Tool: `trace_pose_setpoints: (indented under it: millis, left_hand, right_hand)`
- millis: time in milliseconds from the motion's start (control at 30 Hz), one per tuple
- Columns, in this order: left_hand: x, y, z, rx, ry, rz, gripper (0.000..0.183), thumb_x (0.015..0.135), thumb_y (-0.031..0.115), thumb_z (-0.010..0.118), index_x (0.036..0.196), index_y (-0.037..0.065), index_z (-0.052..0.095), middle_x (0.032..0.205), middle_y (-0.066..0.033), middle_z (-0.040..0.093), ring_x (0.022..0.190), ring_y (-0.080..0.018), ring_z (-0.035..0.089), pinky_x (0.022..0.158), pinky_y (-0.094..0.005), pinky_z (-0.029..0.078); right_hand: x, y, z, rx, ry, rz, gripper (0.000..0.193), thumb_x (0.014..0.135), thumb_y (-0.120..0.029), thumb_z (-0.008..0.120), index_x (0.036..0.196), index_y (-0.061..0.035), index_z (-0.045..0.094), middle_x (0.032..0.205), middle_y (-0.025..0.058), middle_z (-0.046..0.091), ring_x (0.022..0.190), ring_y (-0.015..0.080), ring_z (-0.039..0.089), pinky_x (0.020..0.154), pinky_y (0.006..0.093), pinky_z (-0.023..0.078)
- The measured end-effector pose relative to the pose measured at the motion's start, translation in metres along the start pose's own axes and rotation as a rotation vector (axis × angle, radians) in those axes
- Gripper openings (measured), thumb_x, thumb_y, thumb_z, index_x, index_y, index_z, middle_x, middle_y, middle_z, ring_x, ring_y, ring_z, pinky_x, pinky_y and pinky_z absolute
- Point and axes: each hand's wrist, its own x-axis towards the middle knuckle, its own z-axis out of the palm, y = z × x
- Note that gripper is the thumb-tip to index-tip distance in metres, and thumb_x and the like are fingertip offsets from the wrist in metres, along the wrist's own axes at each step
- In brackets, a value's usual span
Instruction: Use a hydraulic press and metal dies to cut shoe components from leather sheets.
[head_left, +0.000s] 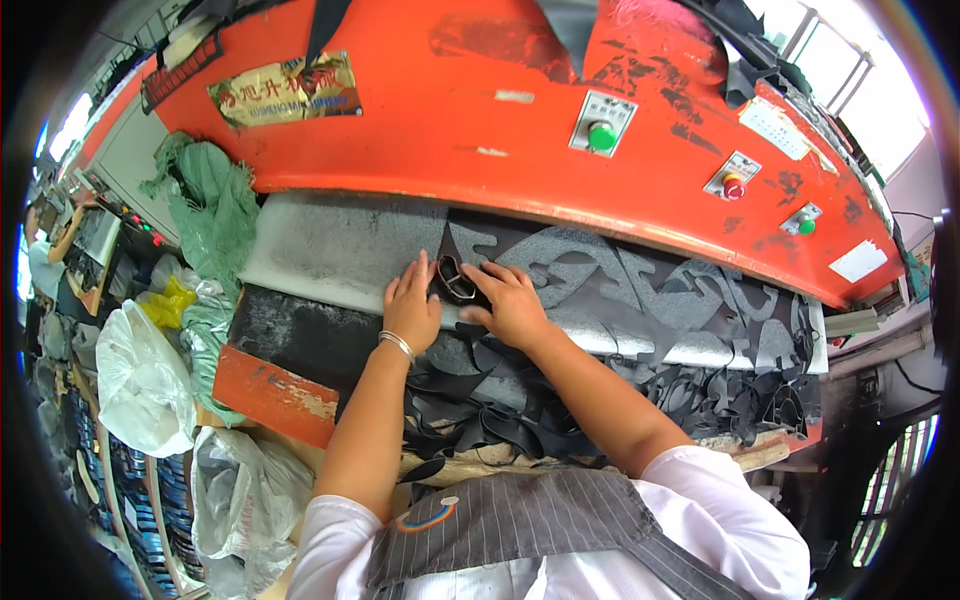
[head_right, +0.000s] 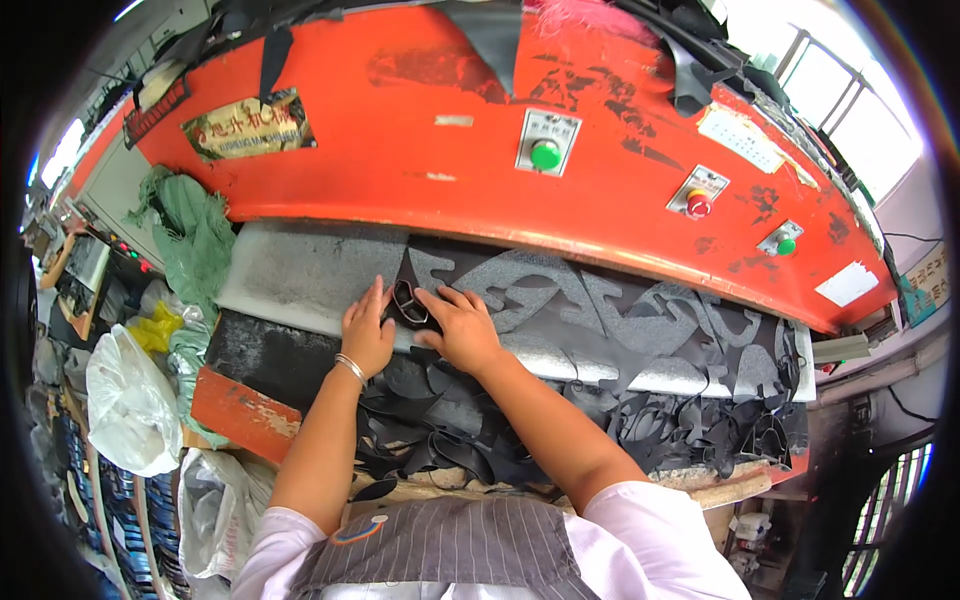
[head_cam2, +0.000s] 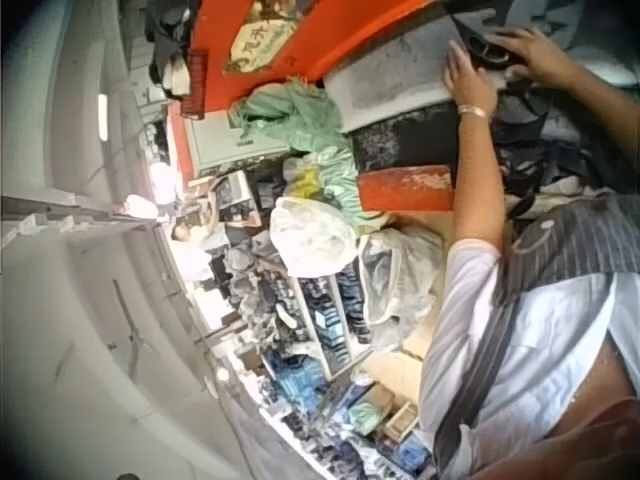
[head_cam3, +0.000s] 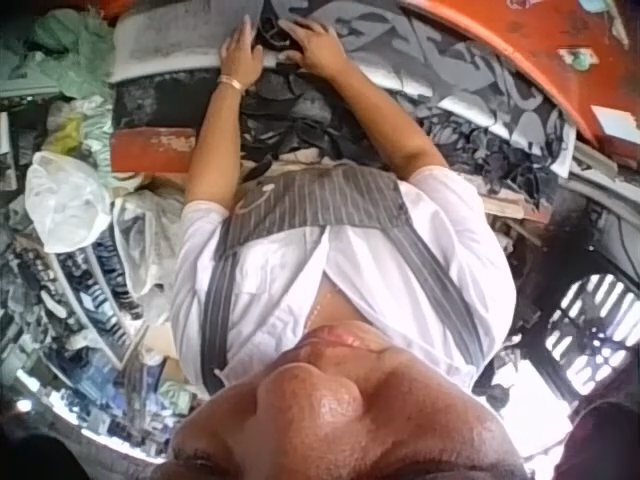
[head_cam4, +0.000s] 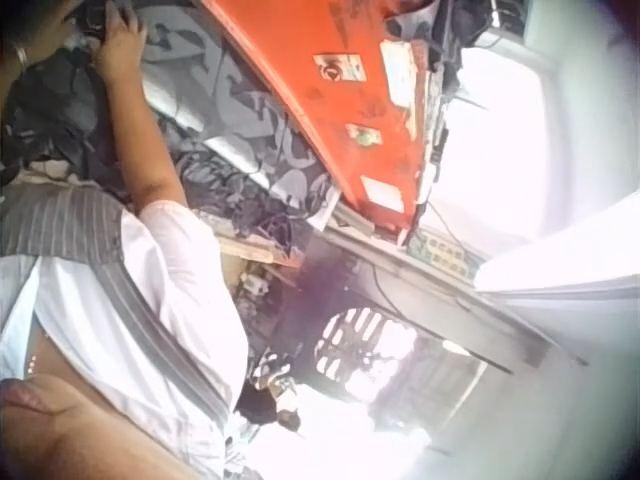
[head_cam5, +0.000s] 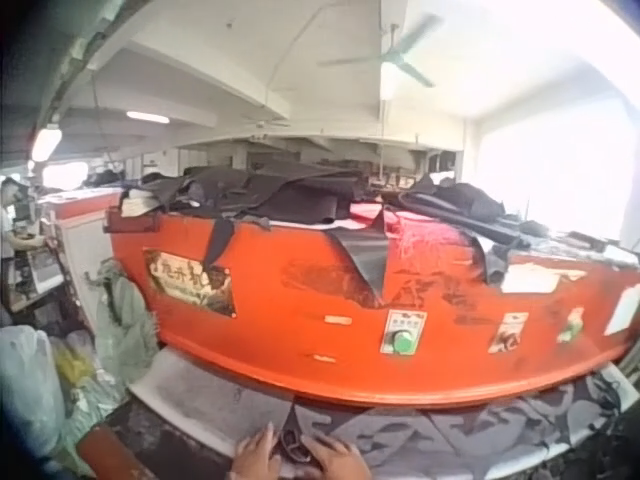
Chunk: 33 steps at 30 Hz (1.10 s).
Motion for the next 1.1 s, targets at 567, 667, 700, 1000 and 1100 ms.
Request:
trace_pose_setpoints:
  millis: [567,667,700,1000,1100]
  left_hand:
    - [0.092,0.248,-0.046,-0.248,0.396,0.571,0.017,0.090,0.014,0.058,0.079,0.002,0.060,0.079,-0.0143,0.057,0.078,-0.0353,0.056,0.071,-0.0435,0.045]
    - [0.056,0.240,-0.058,-0.233,0.185,0.465,0.020,0.090,0.018,0.058,0.075,0.004,0.057,0.078,-0.0149,0.056,0.079,-0.0365,0.056,0.072,-0.0454,0.046]
    - [0.033,0.236,-0.064,-0.202,0.024,0.400,0.020,0.090,0.019,0.058,0.075,0.005,0.058,0.078,-0.0148,0.056,0.079,-0.0363,0.056,0.072,-0.0453,0.046]
    - [-0.162,0.150,-0.070,0.053,-0.111,0.167,0.019,0.086,0.028,0.062,0.080,0.011,0.067,0.078,-0.0063,0.059,0.083,-0.0269,0.058,0.081,-0.0409,0.043]
    - [-0.166,0.150,-0.062,0.145,-0.053,0.122,0.019,0.084,0.027,0.063,0.079,0.009,0.067,0.078,-0.0058,0.059,0.081,-0.0254,0.057,0.082,-0.0395,0.041]
  right_hand:
    - [-0.100,0.183,-0.383,-0.510,1.346,0.687,0.076,0.100,-0.053,0.023,0.146,0.0079,0.021,0.153,0.0321,0.012,0.145,0.0409,0.008,0.117,0.0457,0.010]
    - [-0.124,0.162,-0.374,-0.355,1.282,0.626,0.076,0.100,-0.054,0.024,0.147,0.0060,0.019,0.154,0.0290,0.012,0.146,0.0379,0.008,0.117,0.0446,0.010]
    - [-0.134,0.149,-0.373,-0.280,1.257,0.596,0.076,0.100,-0.054,0.024,0.148,0.0050,0.018,0.155,0.0275,0.012,0.146,0.0364,0.008,0.117,0.0440,0.009]
    - [-0.123,0.065,-0.316,0.087,1.138,0.387,0.040,0.101,-0.029,0.046,0.127,0.0011,0.050,0.123,0.0140,0.054,0.117,0.0228,0.050,0.104,0.0357,0.036]
    - [-0.070,0.011,-0.226,0.044,0.902,0.252,0.030,0.098,-0.026,0.054,0.114,-0.0015,0.059,0.113,0.0114,0.058,0.110,0.0226,0.053,0.099,0.0341,0.039]
